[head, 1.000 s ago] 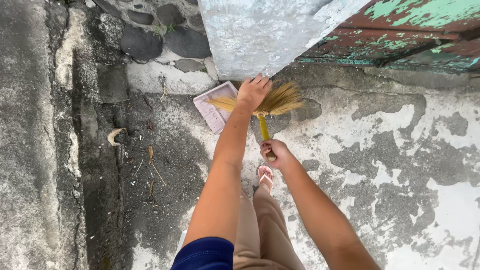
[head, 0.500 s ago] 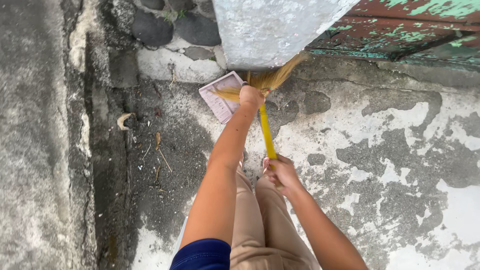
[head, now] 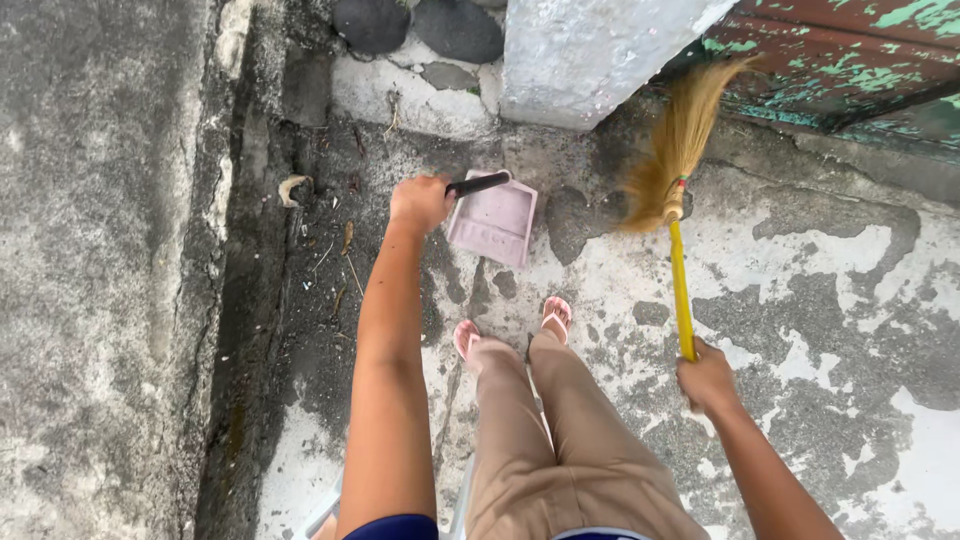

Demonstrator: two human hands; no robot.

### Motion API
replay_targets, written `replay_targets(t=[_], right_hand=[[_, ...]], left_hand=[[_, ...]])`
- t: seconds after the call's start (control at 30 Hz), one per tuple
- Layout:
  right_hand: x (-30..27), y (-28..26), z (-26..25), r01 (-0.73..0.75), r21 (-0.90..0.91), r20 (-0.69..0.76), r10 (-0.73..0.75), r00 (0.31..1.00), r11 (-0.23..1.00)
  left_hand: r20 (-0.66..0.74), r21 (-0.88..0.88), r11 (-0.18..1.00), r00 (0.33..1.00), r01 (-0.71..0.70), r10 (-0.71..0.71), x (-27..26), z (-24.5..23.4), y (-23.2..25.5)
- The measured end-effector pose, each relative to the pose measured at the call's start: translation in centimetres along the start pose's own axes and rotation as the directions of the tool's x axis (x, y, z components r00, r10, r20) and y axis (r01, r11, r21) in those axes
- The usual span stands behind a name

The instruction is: The person sweeps debris from a concrete outdoor floor into a pile using a broom and then brushes the debris into a dustpan.

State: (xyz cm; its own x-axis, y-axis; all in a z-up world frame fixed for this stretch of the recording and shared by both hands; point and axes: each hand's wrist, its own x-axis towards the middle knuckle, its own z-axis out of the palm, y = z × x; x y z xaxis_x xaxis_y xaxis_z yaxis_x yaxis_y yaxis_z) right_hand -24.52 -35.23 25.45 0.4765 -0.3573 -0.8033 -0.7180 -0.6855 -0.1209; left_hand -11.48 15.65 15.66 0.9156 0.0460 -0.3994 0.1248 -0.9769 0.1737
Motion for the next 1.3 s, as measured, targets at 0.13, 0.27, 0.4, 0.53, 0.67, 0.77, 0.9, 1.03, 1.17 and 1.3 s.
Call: replay_targets(t=[0.13, 0.27, 0.4, 0.53, 0.67, 0.77, 0.9, 1.03, 1.17, 1.3], right_hand=[[8.0, -2.3, 5.5, 0.091, -0.300, 0.054, -0.078, 0.995, 0.950], [16.0, -6.6, 13.7, 0.304, -0.389, -0.024, -0.340, 0.940, 0.869], [15.2, -10.8, 25.0, 0.545, -0.469, 0.127, -0.557, 0.821, 0.696], [10.6, -11.5, 31.0, 0.579, -0.482, 0.305, -0.493, 0.815, 0.658], [6.6, -8.5, 26.9, 0.714, -0.378, 0.348, -0.624, 0.700, 0.589], [1.7, -4.7, 21.5, 0.649, -0.369, 0.312, -0.569, 0.761, 0.666], [-3.9, 1.1, 14.6, 0.543, -0.534, 0.187, -0.536, 0.823, 0.648], [-4.6, 5.6, 11.8, 0.300, -0.606, 0.031, -0.355, 0.934, 0.736], [1.1, 5.2, 11.6, 0.273, -0.613, -0.040, -0.374, 0.926, 0.741], [8.6, -0.4, 15.6, 0.256, -0.554, -0.038, -0.331, 0.943, 0.792]], left_hand=[[0.040, -0.072, 0.981, 0.983, 0.179, -0.177, -4.3, -0.2, -3.0], [0.322, -0.212, 0.884, 0.884, 0.417, -0.340, -8.5, 0.4, -6.9], [0.404, -0.325, 0.768, 0.815, 0.553, -0.416, -12.7, 2.2, -9.5], [0.442, -0.365, 0.700, 0.776, 0.614, -0.451, -16.1, 3.6, -11.6], [0.431, -0.421, 0.598, 0.731, 0.682, -0.530, -19.4, 4.4, -14.1], [0.399, -0.559, 0.481, 0.727, 0.676, -0.559, -21.8, 7.3, -17.0], [0.344, -0.832, 0.167, 0.729, 0.528, -0.592, -24.9, 13.7, -20.9], [0.402, -0.911, -0.178, 0.703, 0.372, -0.587, -27.1, 19.2, -22.5], [0.480, -0.874, -0.364, 0.681, 0.321, -0.553, -27.6, 21.6, -21.2], [0.472, -0.863, -0.457, 0.666, 0.215, -0.577, -26.9, 22.7, -20.2]])
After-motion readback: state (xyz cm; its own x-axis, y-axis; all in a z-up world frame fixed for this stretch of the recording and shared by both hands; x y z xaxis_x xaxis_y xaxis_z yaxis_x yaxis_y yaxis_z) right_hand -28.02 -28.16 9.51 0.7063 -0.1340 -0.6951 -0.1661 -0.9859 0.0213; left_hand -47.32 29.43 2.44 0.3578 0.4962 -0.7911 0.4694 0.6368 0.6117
